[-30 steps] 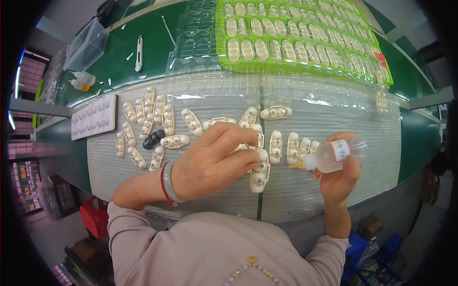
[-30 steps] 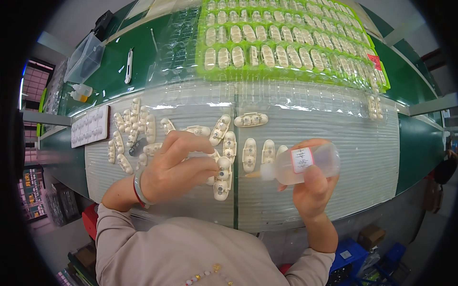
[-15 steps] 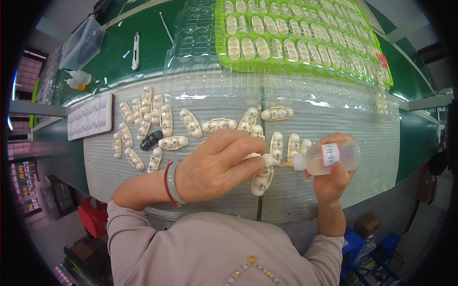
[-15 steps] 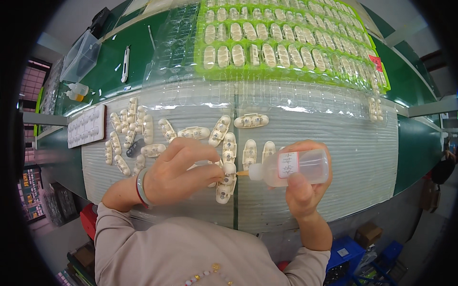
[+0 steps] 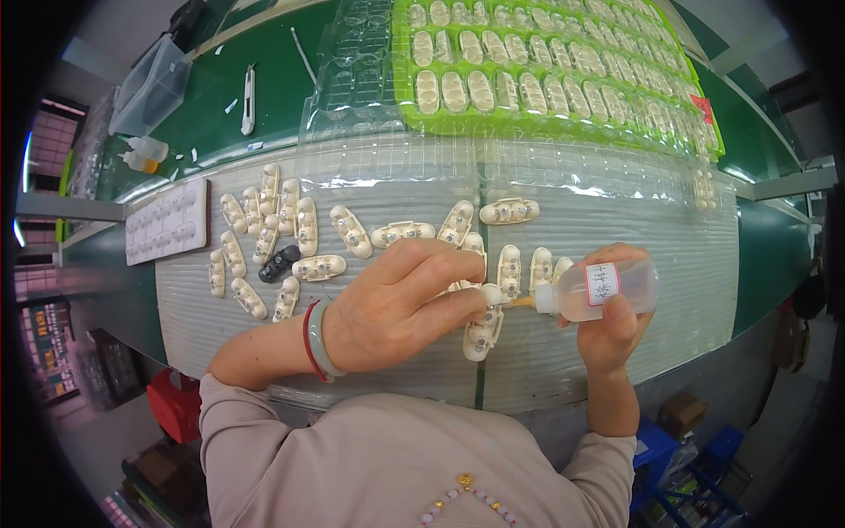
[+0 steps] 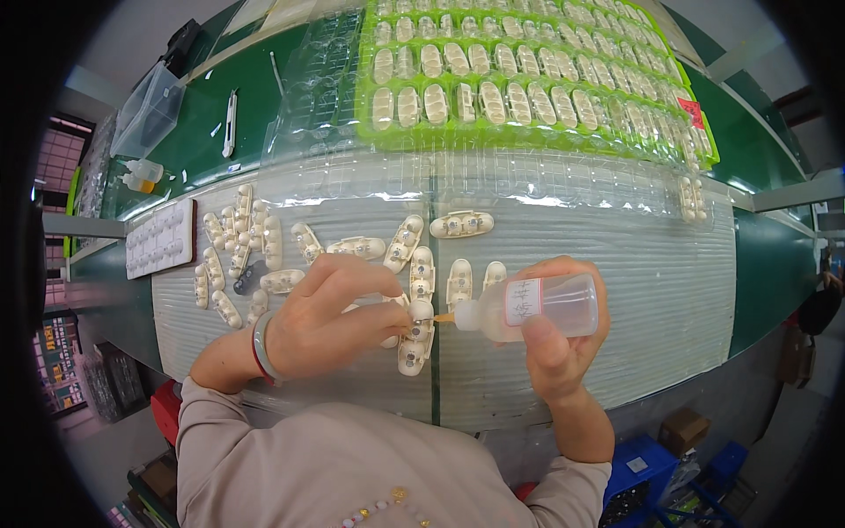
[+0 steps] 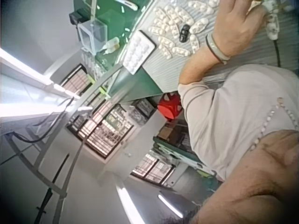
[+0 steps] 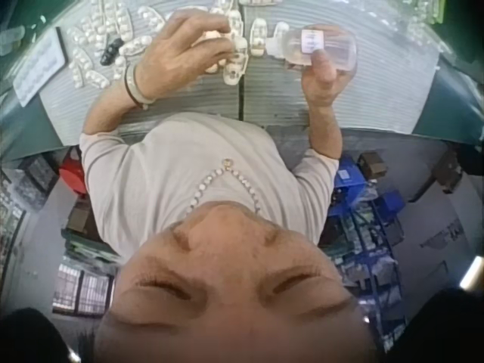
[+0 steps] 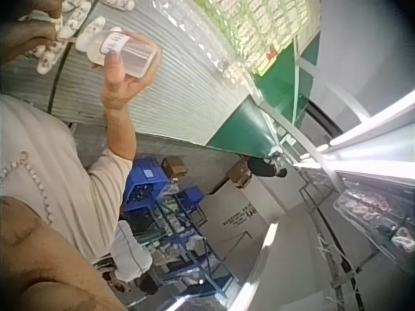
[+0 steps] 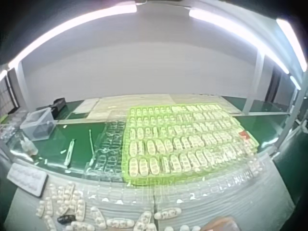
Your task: The person applies a liquid from a small bottle onto small white components arranged on a table. They then pick up the treated components and place them into a green plastic tray. The process is repeated continuously throughout the clip.
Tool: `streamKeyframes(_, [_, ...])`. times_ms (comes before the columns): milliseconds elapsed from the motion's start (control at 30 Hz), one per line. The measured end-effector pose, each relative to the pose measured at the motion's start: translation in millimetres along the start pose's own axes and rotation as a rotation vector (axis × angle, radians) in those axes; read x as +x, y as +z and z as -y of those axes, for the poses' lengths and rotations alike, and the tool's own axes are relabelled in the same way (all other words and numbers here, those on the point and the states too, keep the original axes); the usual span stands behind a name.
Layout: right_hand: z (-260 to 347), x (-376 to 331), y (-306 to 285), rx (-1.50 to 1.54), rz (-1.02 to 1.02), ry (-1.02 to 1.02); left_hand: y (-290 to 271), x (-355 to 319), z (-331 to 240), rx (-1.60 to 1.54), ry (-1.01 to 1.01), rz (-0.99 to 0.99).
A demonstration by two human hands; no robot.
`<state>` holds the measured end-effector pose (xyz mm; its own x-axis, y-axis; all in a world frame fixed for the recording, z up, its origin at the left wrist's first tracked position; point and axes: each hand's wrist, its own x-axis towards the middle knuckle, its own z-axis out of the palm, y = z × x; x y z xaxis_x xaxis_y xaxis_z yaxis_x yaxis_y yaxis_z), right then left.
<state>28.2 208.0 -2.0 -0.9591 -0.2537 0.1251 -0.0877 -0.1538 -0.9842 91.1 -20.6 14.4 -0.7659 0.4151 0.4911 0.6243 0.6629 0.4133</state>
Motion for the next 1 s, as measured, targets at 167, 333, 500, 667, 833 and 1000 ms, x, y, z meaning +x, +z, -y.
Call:
streamKeyframes(167, [-1.6, 0.7, -2.1, -0.019, 0.009, 0.009, 1.4, 0.3, 0.3, -0.02, -0.02, -0.012])
streamKeyframes(333, [-1.6, -1.7, -4.5, -0.013, 0.031, 0.002, 0.1, 0.9, -0.1, -0.022, -0.024, 0.001])
streamKeyframes(500, [-5.3, -1.7, -7.3, -0.075, 0.081, -0.008, 0.2, 0.4, 0.5, -0.015, -0.02, -0.002])
streamKeyframes(667, [-4.4, -2.4, -4.7, -0.046, 0.07, 0.005, -1.3, 0.8, 0.1, -0.025, -0.025, 0.016])
streamKeyframes(833, [-5.1, -2.1, -3.7, -0.042, 0.088, -0.007, -0.7, 0.0, 1.5, 0.001, -0.011, 0.013])
streamKeyframes(1000, [-4.8, -1.2, -4.3, -0.044, 0.082, 0.0, 0.8, 0.1, 2.5, 0.009, -0.013, -0.001])
